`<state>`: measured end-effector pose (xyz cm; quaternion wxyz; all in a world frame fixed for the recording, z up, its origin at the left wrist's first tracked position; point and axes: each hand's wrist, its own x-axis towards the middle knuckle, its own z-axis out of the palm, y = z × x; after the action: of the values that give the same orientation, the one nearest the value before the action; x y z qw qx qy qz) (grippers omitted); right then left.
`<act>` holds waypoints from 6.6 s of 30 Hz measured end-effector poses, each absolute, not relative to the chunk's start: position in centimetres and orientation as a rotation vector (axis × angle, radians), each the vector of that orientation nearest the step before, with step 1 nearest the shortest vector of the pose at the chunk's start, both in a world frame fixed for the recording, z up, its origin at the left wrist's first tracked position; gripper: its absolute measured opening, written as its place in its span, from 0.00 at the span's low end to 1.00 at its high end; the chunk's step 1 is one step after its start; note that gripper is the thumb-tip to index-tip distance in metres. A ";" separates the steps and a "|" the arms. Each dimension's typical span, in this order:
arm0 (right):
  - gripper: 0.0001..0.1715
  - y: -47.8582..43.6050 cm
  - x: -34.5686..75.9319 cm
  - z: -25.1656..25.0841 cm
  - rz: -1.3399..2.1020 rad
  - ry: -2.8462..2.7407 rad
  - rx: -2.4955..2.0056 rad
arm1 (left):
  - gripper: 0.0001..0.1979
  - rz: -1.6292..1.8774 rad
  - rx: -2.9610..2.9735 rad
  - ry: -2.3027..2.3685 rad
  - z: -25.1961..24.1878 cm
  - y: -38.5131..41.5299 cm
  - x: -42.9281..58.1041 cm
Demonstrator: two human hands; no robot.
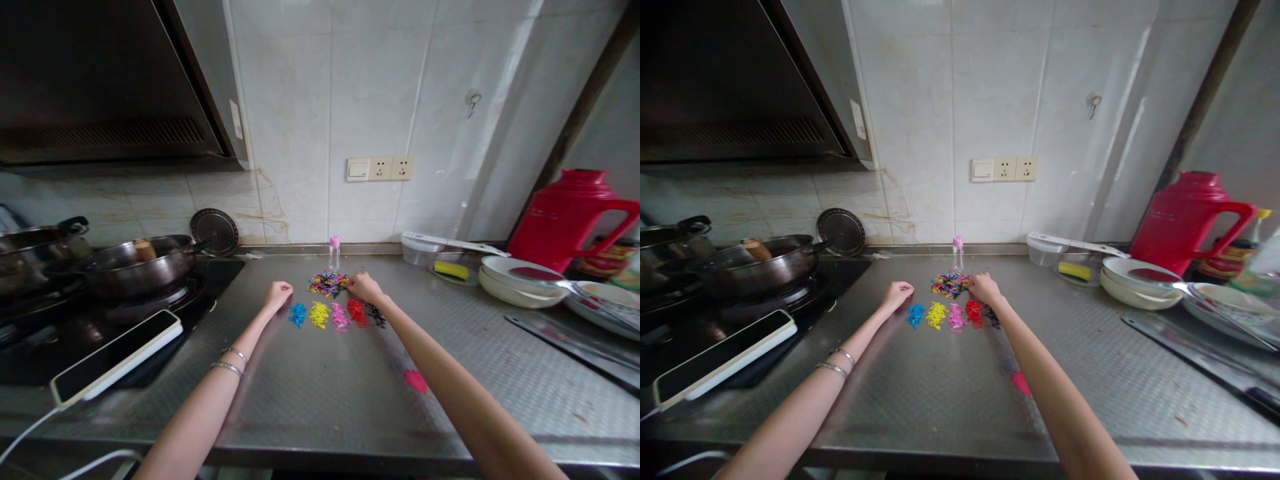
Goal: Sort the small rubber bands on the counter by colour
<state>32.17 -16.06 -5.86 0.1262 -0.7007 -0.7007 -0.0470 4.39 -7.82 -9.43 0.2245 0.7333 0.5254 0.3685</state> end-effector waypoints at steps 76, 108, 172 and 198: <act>0.14 -25.2 35.8 -4.3 -0.166 -1.792 -1.994 | 0.10 0.801 2.511 1.244 -6.0 -9.9 9.0; 0.14 -23.1 34.9 -4.0 -0.066 -1.964 -1.891 | 0.08 0.950 2.009 1.106 -6.2 -11.0 4.8; 0.16 -22.6 30.3 -3.4 0.035 -2.129 -1.607 | 0.09 0.915 2.109 1.273 -8.3 -10.4 4.6; 0.15 -23.0 31.9 -5.0 0.040 -2.051 -1.713 | 0.12 0.684 2.651 1.123 -6.1 -8.5 8.9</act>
<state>31.90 -22.95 -5.00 0.2324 -0.6235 -0.7464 0.0144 8.93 -8.54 -6.05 0.0910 0.8922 0.3778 0.2303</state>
